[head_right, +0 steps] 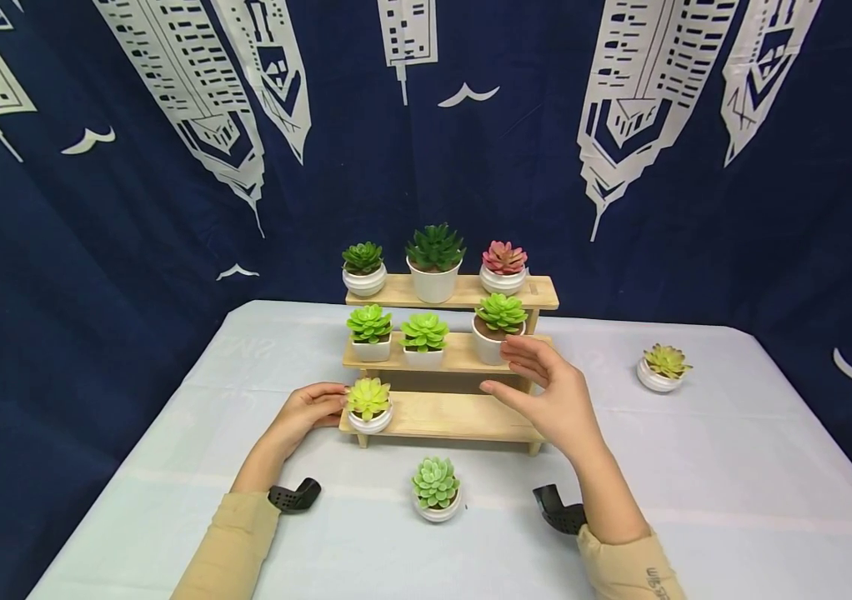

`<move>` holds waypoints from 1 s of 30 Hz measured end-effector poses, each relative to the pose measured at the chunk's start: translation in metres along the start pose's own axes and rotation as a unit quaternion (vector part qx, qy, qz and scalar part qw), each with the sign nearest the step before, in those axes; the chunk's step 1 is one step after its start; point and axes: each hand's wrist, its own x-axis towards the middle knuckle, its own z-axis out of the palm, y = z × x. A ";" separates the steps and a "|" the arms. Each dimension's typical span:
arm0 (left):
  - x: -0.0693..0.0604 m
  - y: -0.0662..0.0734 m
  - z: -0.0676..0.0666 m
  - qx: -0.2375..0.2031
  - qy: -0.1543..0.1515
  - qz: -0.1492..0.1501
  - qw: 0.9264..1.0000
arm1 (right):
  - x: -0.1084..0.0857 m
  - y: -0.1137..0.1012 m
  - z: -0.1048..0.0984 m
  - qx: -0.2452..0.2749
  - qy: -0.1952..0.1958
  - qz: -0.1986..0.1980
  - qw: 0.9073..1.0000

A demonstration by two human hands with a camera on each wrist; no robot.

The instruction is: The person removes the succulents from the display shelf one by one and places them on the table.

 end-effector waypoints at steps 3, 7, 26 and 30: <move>0.000 0.001 0.000 -0.001 0.001 -0.001 1.000 | 0.000 0.001 0.007 0.012 -0.010 -0.005 1.000; -0.001 0.002 0.001 0.003 0.004 -0.001 1.000 | 0.000 0.004 0.016 0.027 -0.030 -0.005 0.999; 0.001 0.000 0.001 0.004 0.008 -0.001 1.000 | -0.008 0.009 0.055 0.051 -0.107 0.042 0.992; 0.001 0.000 0.001 0.003 0.011 0.001 1.000 | -0.008 0.009 0.064 0.059 -0.124 0.039 0.990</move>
